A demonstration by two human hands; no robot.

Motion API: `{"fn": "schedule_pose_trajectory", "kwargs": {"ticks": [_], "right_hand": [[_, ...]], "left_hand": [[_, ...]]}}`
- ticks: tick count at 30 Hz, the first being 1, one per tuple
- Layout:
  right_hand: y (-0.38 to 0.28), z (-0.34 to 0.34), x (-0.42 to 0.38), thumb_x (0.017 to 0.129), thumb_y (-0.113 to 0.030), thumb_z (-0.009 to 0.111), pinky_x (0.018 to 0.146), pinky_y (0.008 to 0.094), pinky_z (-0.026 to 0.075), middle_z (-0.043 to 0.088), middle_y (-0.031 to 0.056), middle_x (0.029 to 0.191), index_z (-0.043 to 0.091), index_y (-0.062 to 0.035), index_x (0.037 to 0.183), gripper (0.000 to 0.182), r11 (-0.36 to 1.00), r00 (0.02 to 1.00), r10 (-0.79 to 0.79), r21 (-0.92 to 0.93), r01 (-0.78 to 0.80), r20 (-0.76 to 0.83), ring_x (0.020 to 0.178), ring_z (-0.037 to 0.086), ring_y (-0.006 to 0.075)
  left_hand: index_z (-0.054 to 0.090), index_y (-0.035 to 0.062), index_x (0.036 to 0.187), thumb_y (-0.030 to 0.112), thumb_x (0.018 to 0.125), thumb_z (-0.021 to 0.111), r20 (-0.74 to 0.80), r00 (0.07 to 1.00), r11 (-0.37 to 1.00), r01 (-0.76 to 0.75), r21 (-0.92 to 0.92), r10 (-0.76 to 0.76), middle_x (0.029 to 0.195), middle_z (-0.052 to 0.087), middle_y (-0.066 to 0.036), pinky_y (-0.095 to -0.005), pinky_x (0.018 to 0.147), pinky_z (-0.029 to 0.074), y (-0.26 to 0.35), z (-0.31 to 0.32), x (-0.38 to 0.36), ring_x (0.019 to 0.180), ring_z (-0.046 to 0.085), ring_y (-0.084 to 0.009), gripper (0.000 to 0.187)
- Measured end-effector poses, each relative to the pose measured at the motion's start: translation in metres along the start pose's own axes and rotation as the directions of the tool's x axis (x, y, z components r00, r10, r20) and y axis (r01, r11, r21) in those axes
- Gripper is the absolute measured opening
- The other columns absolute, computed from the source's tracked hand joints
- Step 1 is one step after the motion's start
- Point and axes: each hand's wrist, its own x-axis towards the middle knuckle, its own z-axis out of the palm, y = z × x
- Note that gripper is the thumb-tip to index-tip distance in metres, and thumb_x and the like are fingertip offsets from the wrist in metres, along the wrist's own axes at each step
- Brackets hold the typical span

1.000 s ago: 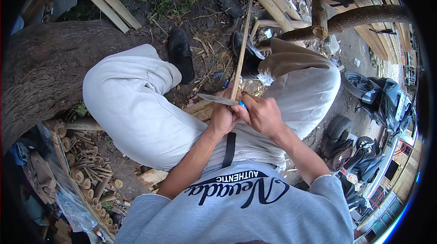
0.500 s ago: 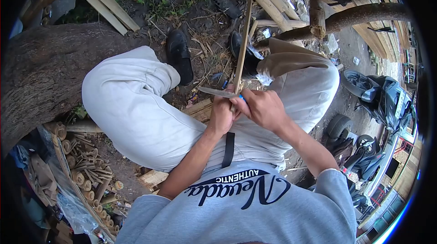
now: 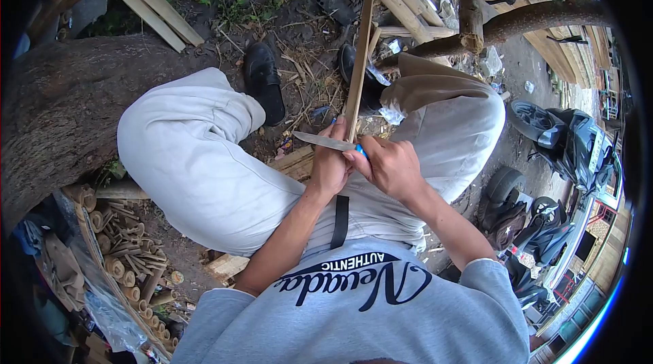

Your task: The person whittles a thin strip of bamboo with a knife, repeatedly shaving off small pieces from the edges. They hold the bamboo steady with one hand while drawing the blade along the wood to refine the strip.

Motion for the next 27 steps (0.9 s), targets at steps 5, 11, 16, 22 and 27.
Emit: {"fn": "schedule_pose_trajectory", "kwargs": {"ticks": [5,11,16,22,27], "right_hand": [[0.018,-0.002,0.004,0.098,-0.041,0.061,0.047,0.0438,0.045,0.057,0.0103,0.061,0.05,-0.0069,0.073,0.043,0.996,0.999,-0.038,-0.079,0.041,0.033,0.052,0.059,0.0339],[0.021,0.004,0.006,0.098,-0.043,0.058,0.046,0.0435,0.044,0.057,0.011,0.061,0.051,-0.0067,0.073,0.045,0.994,1.0,-0.03,-0.106,0.029,-0.01,0.052,0.058,0.0347],[0.029,0.007,0.021,0.099,-0.048,0.055,0.046,0.0433,0.045,0.058,0.0126,0.059,0.053,-0.0068,0.072,0.05,0.995,0.994,-0.094,-0.051,0.091,-0.063,0.051,0.06,0.0356],[0.072,-0.004,0.05,0.102,-0.048,0.049,0.049,0.0462,0.048,0.06,0.0191,0.058,0.056,-0.0061,0.074,0.051,0.951,0.964,0.245,-0.166,-0.259,-0.103,0.057,0.062,0.0399],[0.015,-0.007,0.018,0.102,-0.038,0.054,0.054,0.0486,0.047,0.059,0.0204,0.066,0.052,-0.0037,0.079,0.041,0.999,0.994,-0.003,-0.032,0.007,0.108,0.061,0.06,0.0421]], "left_hand": [[0.047,0.0142,0.079,0.041,0.108,0.044,0.003,1.0,0.995,0.017,0.095,-0.017,0.055,0.038,0.006,-0.024,0.038,0.023,-0.004,-0.003,-0.004,0.042,0.033,-0.0043,0.039],[0.046,0.0139,0.075,0.037,0.109,0.04,0.065,0.998,0.999,-0.018,0.033,0.016,0.054,0.035,0.005,-0.0251,0.038,0.02,-0.001,-0.005,-0.007,0.042,0.03,-0.0045,0.042],[0.047,0.0132,0.081,0.038,0.109,0.039,0.235,0.972,0.998,0.018,-0.059,-0.004,0.056,0.034,0.004,-0.0244,0.038,0.02,0.001,-0.008,0.005,0.04,0.03,-0.0057,0.038],[0.047,0.0115,0.087,0.041,0.109,0.039,0.116,0.991,0.997,0.069,0.031,-0.072,0.057,0.033,0.004,-0.0257,0.039,0.02,0.005,-0.002,-0.012,0.04,0.029,-0.0074,0.038],[0.049,0.0116,0.086,0.039,0.108,0.041,0.222,0.975,0.998,0.015,-0.057,-0.002,0.06,0.038,0.003,-0.0258,0.04,0.021,-0.004,-0.016,-0.003,0.041,0.03,-0.0077,0.037]]}}
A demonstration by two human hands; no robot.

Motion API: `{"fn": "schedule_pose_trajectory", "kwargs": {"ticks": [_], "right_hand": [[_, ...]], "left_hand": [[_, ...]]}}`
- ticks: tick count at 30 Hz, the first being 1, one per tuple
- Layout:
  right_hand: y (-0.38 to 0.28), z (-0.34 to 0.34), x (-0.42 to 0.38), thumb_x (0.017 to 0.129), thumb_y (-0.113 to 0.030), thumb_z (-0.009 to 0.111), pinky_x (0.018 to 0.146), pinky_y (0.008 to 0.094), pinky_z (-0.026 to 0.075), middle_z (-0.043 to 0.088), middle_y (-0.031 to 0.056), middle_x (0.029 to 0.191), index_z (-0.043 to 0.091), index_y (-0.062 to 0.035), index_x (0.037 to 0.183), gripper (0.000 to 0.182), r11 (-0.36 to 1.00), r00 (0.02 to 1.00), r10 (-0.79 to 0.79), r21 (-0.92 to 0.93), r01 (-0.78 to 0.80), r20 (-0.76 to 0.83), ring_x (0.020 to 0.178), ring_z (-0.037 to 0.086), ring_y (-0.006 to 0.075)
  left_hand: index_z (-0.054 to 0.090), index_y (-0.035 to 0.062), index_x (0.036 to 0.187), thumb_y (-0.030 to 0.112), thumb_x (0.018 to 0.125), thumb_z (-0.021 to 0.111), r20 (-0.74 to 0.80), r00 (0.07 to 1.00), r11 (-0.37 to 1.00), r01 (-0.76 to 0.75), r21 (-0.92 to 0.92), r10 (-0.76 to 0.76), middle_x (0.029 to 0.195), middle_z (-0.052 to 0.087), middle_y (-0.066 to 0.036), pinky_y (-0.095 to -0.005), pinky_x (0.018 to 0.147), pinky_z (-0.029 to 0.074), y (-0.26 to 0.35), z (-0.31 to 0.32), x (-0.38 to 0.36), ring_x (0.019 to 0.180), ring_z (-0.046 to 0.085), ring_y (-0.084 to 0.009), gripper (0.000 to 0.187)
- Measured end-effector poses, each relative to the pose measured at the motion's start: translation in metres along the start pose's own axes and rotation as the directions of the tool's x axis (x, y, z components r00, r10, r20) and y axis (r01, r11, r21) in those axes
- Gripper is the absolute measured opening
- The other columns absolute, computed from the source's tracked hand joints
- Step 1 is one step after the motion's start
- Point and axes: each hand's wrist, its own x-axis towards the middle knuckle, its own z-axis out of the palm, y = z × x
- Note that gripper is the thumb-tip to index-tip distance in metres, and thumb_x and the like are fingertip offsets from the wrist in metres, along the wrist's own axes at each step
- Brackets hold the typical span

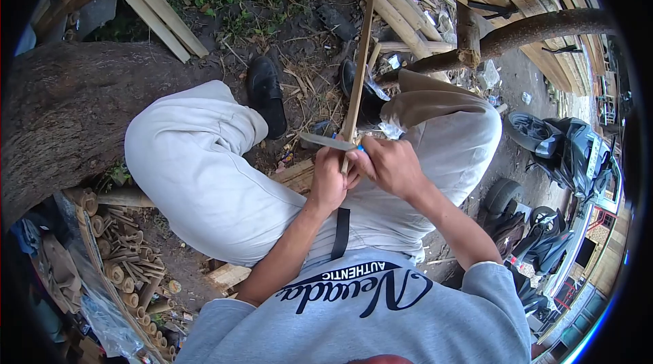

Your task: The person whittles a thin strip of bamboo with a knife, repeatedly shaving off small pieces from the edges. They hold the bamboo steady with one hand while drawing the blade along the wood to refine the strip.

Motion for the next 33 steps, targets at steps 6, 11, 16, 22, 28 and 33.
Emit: {"fn": "schedule_pose_trajectory", "kwargs": {"ticks": [6,11,16,22,28,33], "right_hand": [[0.013,0.0,0.005,0.1,-0.038,0.057,0.05,0.0478,0.046,0.058,0.0174,0.059,0.052,-0.0049,0.078,0.04,0.987,0.989,0.131,-0.088,-0.137,-0.072,0.056,0.06,0.0405],[0.0,0.004,-0.013,0.099,-0.038,0.059,0.049,0.0475,0.045,0.057,0.0168,0.057,0.052,-0.0056,0.076,0.04,0.997,0.997,0.044,-0.063,-0.049,-0.066,0.054,0.059,0.0397],[0.011,0.014,-0.01,0.097,-0.048,0.058,0.044,0.0443,0.046,0.061,0.0138,0.058,0.053,-0.0077,0.075,0.047,0.995,0.989,0.088,-0.027,-0.092,-0.116,0.049,0.06,0.0364],[0.022,0.02,-0.015,0.099,-0.045,0.057,0.044,0.0471,0.046,0.062,0.0157,0.059,0.053,-0.0072,0.075,0.045,0.995,0.989,0.009,-0.099,-0.024,-0.148,0.051,0.06,0.0388],[0.031,0.005,0.006,0.103,-0.036,0.053,0.051,0.0515,0.044,0.059,0.0205,0.061,0.051,-0.0044,0.079,0.04,0.972,0.96,0.213,-0.061,-0.227,-0.185,0.059,0.059,0.0436],[0.005,0.021,-0.021,0.101,-0.044,0.054,0.05,0.0491,0.048,0.059,0.0178,0.058,0.053,-0.0059,0.076,0.046,0.999,0.996,0.026,0.048,-0.021,-0.091,0.056,0.062,0.0407]], "left_hand": [[0.054,0.0103,0.08,0.035,0.109,0.039,-0.23,0.972,0.999,0.053,0.008,-0.05,0.056,0.038,0.003,-0.0252,0.039,0.023,0.012,0.026,0.003,0.04,0.031,-0.0056,0.041],[0.053,0.0116,0.075,0.038,0.109,0.039,-0.287,0.956,0.969,0.014,0.248,0.06,0.053,0.038,0.004,-0.0258,0.038,0.021,0.004,0.014,0.0,0.04,0.031,-0.0055,0.045],[0.053,0.0086,0.075,0.038,0.109,0.041,-0.285,0.959,0.973,0.071,0.219,-0.006,0.055,0.041,0.002,-0.0254,0.038,0.026,0.003,0.014,0.009,0.042,0.038,-0.0061,0.047],[0.057,0.0072,0.09,0.041,0.107,0.041,-0.085,0.832,0.502,-0.245,0.83,0.548,0.065,0.047,0.004,-0.027,0.039,0.03,-0.029,-0.013,0.018,0.047,0.04,-0.0058,0.041],[0.056,0.0095,0.093,0.038,0.108,0.042,-0.159,0.986,0.985,0.068,0.161,-0.042,0.065,0.049,0.001,-0.0233,0.042,0.035,0.012,0.015,0.003,0.053,0.049,-0.0079,0.035],[0.055,0.011,0.089,0.036,0.108,0.043,-0.292,0.955,0.994,-0.01,0.112,0.043,0.059,0.045,0.003,-0.0243,0.037,0.023,0.004,0.019,0.003,0.039,0.033,-0.0057,0.033]]}}
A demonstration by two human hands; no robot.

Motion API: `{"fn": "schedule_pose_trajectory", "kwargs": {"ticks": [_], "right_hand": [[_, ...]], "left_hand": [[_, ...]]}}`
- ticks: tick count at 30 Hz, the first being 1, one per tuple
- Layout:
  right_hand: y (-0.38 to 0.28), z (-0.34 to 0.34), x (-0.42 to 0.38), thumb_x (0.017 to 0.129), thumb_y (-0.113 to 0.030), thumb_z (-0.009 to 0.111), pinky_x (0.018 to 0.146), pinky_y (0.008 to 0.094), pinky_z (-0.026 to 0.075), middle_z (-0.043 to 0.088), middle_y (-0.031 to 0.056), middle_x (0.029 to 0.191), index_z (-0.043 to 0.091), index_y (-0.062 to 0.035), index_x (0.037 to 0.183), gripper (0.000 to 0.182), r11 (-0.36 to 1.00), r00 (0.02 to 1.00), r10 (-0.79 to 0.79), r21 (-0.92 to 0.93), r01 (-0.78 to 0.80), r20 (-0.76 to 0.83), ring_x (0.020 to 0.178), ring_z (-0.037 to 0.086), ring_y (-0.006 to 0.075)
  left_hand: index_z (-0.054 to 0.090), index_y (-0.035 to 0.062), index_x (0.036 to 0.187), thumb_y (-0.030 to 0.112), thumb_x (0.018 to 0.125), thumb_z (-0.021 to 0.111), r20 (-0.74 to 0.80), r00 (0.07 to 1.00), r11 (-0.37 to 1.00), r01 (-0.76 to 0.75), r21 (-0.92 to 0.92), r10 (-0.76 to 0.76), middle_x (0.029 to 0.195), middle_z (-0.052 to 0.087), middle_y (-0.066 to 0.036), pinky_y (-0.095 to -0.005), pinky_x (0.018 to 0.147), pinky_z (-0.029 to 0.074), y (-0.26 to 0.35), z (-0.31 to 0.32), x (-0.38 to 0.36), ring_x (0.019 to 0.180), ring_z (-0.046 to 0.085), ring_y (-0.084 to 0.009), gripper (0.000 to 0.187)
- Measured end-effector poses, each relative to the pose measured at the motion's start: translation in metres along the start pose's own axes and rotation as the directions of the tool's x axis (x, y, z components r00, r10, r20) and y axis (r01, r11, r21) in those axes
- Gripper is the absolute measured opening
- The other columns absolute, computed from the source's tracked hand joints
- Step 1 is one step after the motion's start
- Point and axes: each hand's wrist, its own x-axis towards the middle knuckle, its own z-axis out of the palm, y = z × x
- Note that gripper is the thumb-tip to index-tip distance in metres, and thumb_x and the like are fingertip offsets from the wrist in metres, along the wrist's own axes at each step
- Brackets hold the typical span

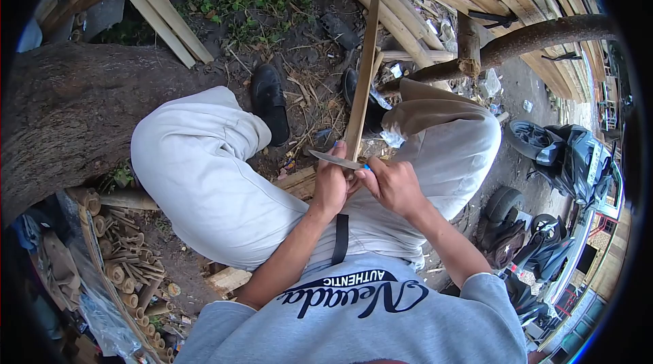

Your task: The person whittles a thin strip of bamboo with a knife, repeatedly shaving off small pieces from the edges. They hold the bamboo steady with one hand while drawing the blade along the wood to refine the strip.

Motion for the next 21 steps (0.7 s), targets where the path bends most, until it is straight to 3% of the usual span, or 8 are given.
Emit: {"fn": "schedule_pose_trajectory", "kwargs": {"ticks": [5,7,9,10,14,18,20,21], "right_hand": [[0.026,-0.006,0.036,0.102,-0.035,0.053,0.053,0.0512,0.046,0.058,0.021,0.06,0.054,-0.0036,0.079,0.039,0.93,0.931,0.353,-0.074,-0.36,-0.097,0.059,0.059,0.0441],[0.004,-0.005,0.024,0.102,-0.037,0.053,0.052,0.0516,0.046,0.058,0.0207,0.058,0.054,-0.0042,0.079,0.04,0.956,0.952,0.277,-0.06,-0.287,-0.134,0.057,0.059,0.0438],[-0.015,-0.013,0.013,0.103,-0.038,0.053,0.051,0.0518,0.046,0.058,0.0207,0.058,0.054,-0.0046,0.078,0.042,0.995,0.996,0.082,-0.066,-0.081,0.018,0.056,0.059,0.0434],[-0.019,-0.017,0.01,0.103,-0.038,0.053,0.05,0.052,0.045,0.058,0.0206,0.058,0.055,-0.0047,0.077,0.042,0.995,0.997,0.066,-0.079,-0.063,0.035,0.055,0.059,0.0429],[0.022,-0.011,0.029,0.103,-0.038,0.052,0.051,0.0518,0.045,0.058,0.0213,0.059,0.054,-0.0037,0.079,0.042,0.949,0.961,0.268,-0.152,-0.276,-0.068,0.057,0.059,0.0436],[0.0,-0.002,0.01,0.103,-0.04,0.051,0.048,0.0504,0.047,0.057,0.0199,0.055,0.055,-0.0053,0.078,0.043,0.986,0.985,0.166,-0.012,-0.167,-0.04,0.054,0.06,0.0434],[-0.022,-0.001,-0.005,0.103,-0.041,0.051,0.054,0.053,0.049,0.058,0.0217,0.058,0.055,-0.0051,0.08,0.042,0.984,0.987,0.153,0.086,-0.156,0.044,0.058,0.061,0.0452],[-0.025,0.001,-0.009,0.103,-0.041,0.051,0.056,0.0536,0.049,0.059,0.0223,0.059,0.055,-0.005,0.08,0.043,0.979,0.988,0.151,0.136,-0.154,0.037,0.059,0.061,0.0455]], "left_hand": [[0.053,0.0093,0.078,0.037,0.108,0.043,-0.047,0.998,0.998,0.038,0.045,-0.035,0.055,0.042,0.003,-0.0245,0.037,0.023,0.0,0.0,-0.002,0.037,0.033,-0.0068,0.042],[0.052,0.0093,0.076,0.037,0.108,0.042,0.035,0.998,0.999,0.05,0.006,-0.051,0.055,0.042,0.003,-0.0245,0.037,0.023,0.001,-0.007,-0.001,0.037,0.034,-0.007,0.044],[0.061,0.0014,0.09,0.038,0.108,0.04,0.041,0.982,0.849,-0.179,0.498,0.183,0.072,0.055,-0.004,-0.0311,0.045,0.038,-0.005,-0.021,0.007,0.054,0.048,-0.0147,0.046],[0.062,-0.0007,0.093,0.038,0.108,0.038,0.051,0.998,0.918,-0.054,0.392,0.037,0.074,0.055,-0.007,-0.0319,0.046,0.04,-0.003,-0.025,0.006,0.057,0.051,-0.0182,0.048],[0.063,0.0054,0.102,0.046,0.106,0.041,-0.109,0.991,0.889,-0.021,0.457,0.079,0.075,0.048,0.005,-0.0244,0.046,0.04,0.01,0.013,-0.01,0.064,0.047,-0.0062,0.046],[0.061,0.0058,0.1,0.043,0.107,0.041,-0.034,0.995,0.84,-0.061,0.539,0.094,0.078,0.052,0.002,-0.0275,0.051,0.045,0.003,-0.008,0.0,0.068,0.051,-0.0078,0.043],[0.058,-0.0054,0.088,0.04,0.108,0.036,0.027,0.974,0.763,-0.193,0.617,0.225,0.07,0.055,-0.02,-0.0418,0.062,0.044,0.004,-0.008,-0.001,0.062,0.054,-0.0279,0.054],[0.058,-0.0054,0.088,0.04,0.108,0.036,0.032,0.975,0.764,-0.194,0.615,0.222,0.07,0.055,-0.02,-0.0418,0.062,0.044,0.002,-0.008,0.0,0.062,0.054,-0.0279,0.054]]}}
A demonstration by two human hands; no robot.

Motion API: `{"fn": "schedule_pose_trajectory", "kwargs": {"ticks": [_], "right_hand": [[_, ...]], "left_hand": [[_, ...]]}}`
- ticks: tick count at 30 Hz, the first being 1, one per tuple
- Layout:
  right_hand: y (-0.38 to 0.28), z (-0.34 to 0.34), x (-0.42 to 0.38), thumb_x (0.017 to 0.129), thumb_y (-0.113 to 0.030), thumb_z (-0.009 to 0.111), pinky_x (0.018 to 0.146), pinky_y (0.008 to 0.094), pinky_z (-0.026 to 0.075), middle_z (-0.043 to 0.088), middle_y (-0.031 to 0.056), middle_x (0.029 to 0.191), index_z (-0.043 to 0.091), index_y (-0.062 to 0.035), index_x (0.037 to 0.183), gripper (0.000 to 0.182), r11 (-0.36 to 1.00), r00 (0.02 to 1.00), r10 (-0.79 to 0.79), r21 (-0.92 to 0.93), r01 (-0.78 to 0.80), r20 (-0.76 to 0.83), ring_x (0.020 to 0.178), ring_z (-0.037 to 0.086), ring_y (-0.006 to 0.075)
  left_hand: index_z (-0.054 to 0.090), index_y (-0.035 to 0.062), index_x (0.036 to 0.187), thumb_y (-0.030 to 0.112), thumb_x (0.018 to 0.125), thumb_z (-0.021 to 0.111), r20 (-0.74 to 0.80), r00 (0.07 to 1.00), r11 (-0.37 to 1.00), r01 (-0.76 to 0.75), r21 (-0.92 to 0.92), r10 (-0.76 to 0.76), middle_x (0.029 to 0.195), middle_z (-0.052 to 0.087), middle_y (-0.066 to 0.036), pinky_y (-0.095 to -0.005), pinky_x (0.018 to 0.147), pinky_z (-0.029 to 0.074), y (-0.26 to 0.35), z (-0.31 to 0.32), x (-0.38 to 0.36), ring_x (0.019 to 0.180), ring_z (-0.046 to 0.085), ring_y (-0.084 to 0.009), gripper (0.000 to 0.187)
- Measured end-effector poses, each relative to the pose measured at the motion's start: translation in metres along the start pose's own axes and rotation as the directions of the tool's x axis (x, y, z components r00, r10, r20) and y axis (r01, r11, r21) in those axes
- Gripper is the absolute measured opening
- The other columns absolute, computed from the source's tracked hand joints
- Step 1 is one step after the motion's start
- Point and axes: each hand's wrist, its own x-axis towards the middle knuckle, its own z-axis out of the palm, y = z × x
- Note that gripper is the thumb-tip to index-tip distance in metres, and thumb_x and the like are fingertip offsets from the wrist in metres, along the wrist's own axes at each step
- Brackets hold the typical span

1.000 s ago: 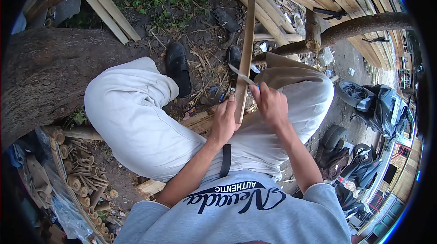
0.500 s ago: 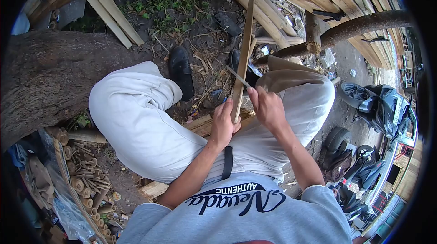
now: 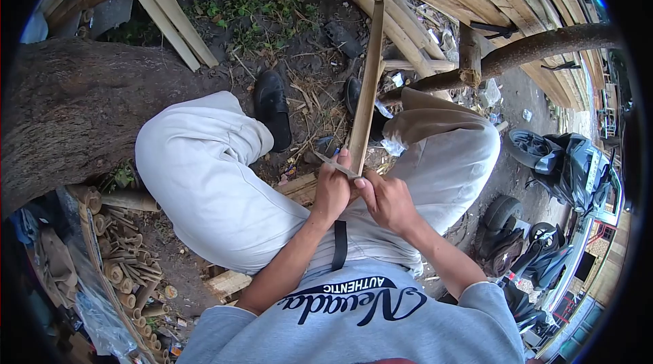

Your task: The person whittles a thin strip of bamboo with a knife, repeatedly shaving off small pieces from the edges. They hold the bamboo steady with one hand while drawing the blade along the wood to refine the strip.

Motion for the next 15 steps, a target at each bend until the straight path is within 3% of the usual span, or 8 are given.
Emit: {"fn": "schedule_pose_trajectory", "kwargs": {"ticks": [2,3,4,6,8,10,14,15], "right_hand": [[0.016,0.003,0.005,0.103,-0.042,0.05,0.056,0.0538,0.049,0.06,0.0223,0.06,0.055,-0.0047,0.08,0.044,0.998,0.999,0.047,-0.044,-0.048,-0.026,0.06,0.061,0.0458],[0.024,0.004,0.009,0.103,-0.043,0.05,0.056,0.054,0.049,0.06,0.0223,0.061,0.054,-0.0045,0.08,0.045,0.993,0.995,0.087,-0.079,-0.091,-0.05,0.06,0.061,0.046],[0.028,0.003,0.016,0.103,-0.043,0.05,0.056,0.054,0.049,0.06,0.0223,0.061,0.054,-0.0045,0.08,0.045,0.992,0.994,0.093,-0.078,-0.097,-0.048,0.06,0.061,0.046],[0.033,-0.002,0.035,0.103,-0.044,0.049,0.055,0.0536,0.049,0.061,0.0219,0.063,0.053,-0.0044,0.08,0.046,0.955,0.963,0.242,-0.148,-0.258,-0.12,0.061,0.062,0.0457],[0.016,-0.003,0.025,0.103,-0.044,0.048,0.055,0.0532,0.049,0.062,0.0216,0.063,0.054,-0.0046,0.08,0.047,0.956,0.97,0.221,-0.172,-0.236,-0.106,0.061,0.062,0.0449],[-0.004,-0.006,0.007,0.105,-0.036,0.048,0.056,0.0538,0.046,0.059,0.0232,0.064,0.056,-0.0035,0.08,0.042,0.996,1.0,-0.003,-0.084,0.005,0.021,0.062,0.06,0.0457],[0.024,-0.007,0.024,0.105,-0.034,0.048,0.056,0.0554,0.045,0.058,0.0241,0.062,0.055,-0.0027,0.082,0.04,0.983,0.991,0.111,-0.136,-0.121,-0.079,0.062,0.059,0.0467],[0.032,-0.009,0.036,0.105,-0.041,0.046,0.053,0.052,0.049,0.062,0.023,0.065,0.054,-0.0029,0.081,0.046,0.956,0.971,0.223,-0.176,-0.235,-0.083,0.061,0.062,0.0453]], "left_hand": [[0.057,-0.0065,0.087,0.036,0.108,0.036,-0.024,0.993,0.993,0.112,-0.046,-0.113,0.07,0.056,-0.021,-0.0446,0.066,0.043,-0.008,0.005,0.004,0.064,0.054,-0.033,0.052],[0.056,-0.0068,0.086,0.034,0.108,0.036,-0.041,0.881,0.837,-0.433,0.333,0.472,0.071,0.056,-0.023,-0.046,0.066,0.043,-0.014,0.007,0.006,0.065,0.052,-0.0381,0.051],[0.056,-0.0068,0.086,0.034,0.108,0.036,-0.038,0.883,0.839,-0.43,0.333,0.467,0.071,0.056,-0.023,-0.046,0.066,0.043,-0.013,0.008,0.004,0.065,0.052,-0.0381,0.051],[0.055,-0.0069,0.085,0.034,0.108,0.035,-0.002,0.999,0.998,-0.037,0.041,0.037,0.072,0.057,-0.024,-0.0455,0.066,0.043,-0.007,0.007,0.005,0.066,0.051,-0.0398,0.051],[0.055,-0.0069,0.085,0.035,0.109,0.035,-0.008,0.998,0.997,-0.06,0.038,0.061,0.072,0.057,-0.024,-0.0446,0.065,0.043,-0.004,0.003,0.005,0.065,0.051,-0.0385,0.052],[0.054,-0.0067,0.084,0.034,0.108,0.035,-0.003,0.997,0.997,0.074,0.029,-0.074,0.07,0.056,-0.023,-0.0432,0.063,0.043,0.007,-0.002,0.0,0.062,0.05,-0.0364,0.051],[0.055,-0.0045,0.083,0.033,0.108,0.036,-0.026,0.982,0.98,-0.183,0.073,0.185,0.063,0.052,-0.016,-0.0412,0.059,0.042,0.006,0.009,0.001,0.057,0.047,-0.0303,0.05],[0.058,-0.0043,0.085,0.034,0.108,0.035,0.007,0.992,0.979,-0.127,0.157,0.127,0.064,0.052,-0.016,-0.0422,0.06,0.043,0.002,0.006,0.004,0.058,0.049,-0.0307,0.05]]}}
